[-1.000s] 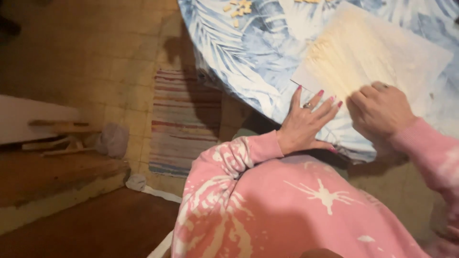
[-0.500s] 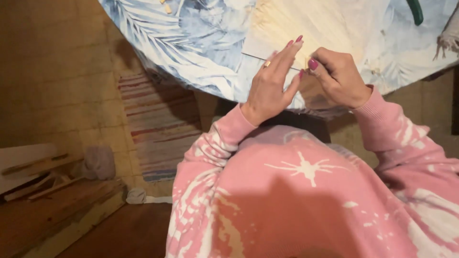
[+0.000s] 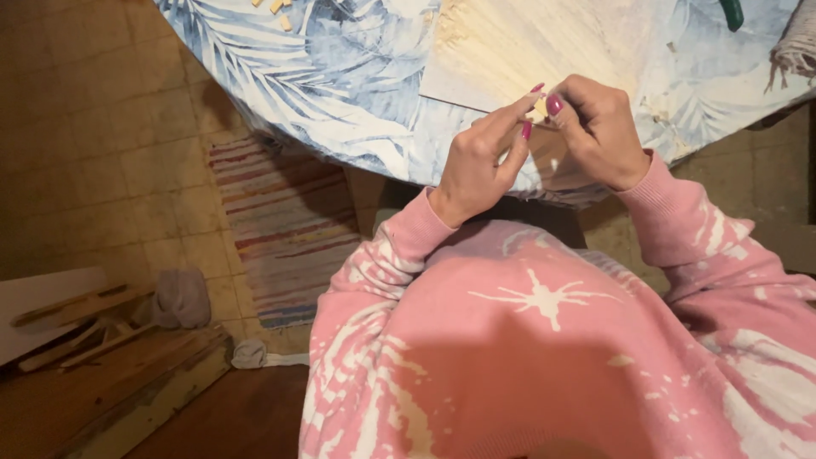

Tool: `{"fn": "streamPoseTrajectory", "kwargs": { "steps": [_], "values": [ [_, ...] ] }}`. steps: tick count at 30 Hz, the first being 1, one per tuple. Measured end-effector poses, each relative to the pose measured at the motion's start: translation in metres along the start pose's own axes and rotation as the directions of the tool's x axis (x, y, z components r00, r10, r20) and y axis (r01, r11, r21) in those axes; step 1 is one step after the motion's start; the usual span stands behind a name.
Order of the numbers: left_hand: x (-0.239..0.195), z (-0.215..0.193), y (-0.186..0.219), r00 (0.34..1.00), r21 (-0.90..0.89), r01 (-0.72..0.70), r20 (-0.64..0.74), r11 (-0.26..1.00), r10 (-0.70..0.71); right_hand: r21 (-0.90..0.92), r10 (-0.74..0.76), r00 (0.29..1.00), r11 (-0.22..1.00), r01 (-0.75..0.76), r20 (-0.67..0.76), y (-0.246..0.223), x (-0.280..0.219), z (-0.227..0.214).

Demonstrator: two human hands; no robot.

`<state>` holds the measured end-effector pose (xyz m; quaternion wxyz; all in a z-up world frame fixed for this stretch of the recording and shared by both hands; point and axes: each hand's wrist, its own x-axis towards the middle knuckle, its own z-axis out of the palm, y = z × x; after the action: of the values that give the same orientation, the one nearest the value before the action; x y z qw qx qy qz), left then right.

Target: The person sits at a table and places small yellow pieces one at a time onto a board with drawn guide lines, picking each piece from a pile on the table and pressing it into position along the lines. They occasionally reach back to the pile to select the next piece and continue filling the pattern.

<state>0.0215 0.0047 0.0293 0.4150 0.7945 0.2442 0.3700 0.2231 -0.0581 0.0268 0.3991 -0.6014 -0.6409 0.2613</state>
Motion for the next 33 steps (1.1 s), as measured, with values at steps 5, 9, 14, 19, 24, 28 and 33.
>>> {"fn": "streamPoseTrajectory", "kwargs": {
  "steps": [5,9,14,19,24,28,33],
  "values": [
    [-0.008,0.003,0.008,0.998,0.056,-0.050,-0.024,0.997,0.051,0.007,0.029,0.991,1.000,-0.028,-0.134,0.000,-0.001,0.003],
    [-0.011,0.007,0.002,0.997,0.063,-0.065,-0.042,0.996,0.068,0.012,0.027,0.992,1.000,-0.025,-0.120,0.001,-0.002,0.001],
    [-0.008,0.004,-0.004,0.996,0.110,-0.054,-0.060,0.993,0.060,0.208,0.161,0.986,0.963,-0.168,0.051,0.007,-0.003,-0.003],
    [-0.006,0.005,-0.010,0.995,0.074,-0.074,-0.059,0.994,0.079,0.357,0.173,0.969,0.906,-0.228,0.179,0.007,-0.003,-0.006],
    [-0.004,0.004,-0.011,0.993,0.016,-0.078,-0.082,0.997,0.079,0.421,0.224,0.949,0.856,-0.300,0.221,0.006,-0.005,-0.006],
    [0.001,0.003,-0.014,0.985,0.083,-0.120,-0.116,0.989,0.130,0.460,0.231,0.947,0.832,-0.310,0.222,0.011,-0.008,-0.007],
    [0.004,0.003,-0.014,0.982,0.102,-0.130,-0.127,0.986,0.143,0.249,0.194,0.948,0.934,-0.257,0.251,-0.005,-0.004,-0.016]
  ]
}}
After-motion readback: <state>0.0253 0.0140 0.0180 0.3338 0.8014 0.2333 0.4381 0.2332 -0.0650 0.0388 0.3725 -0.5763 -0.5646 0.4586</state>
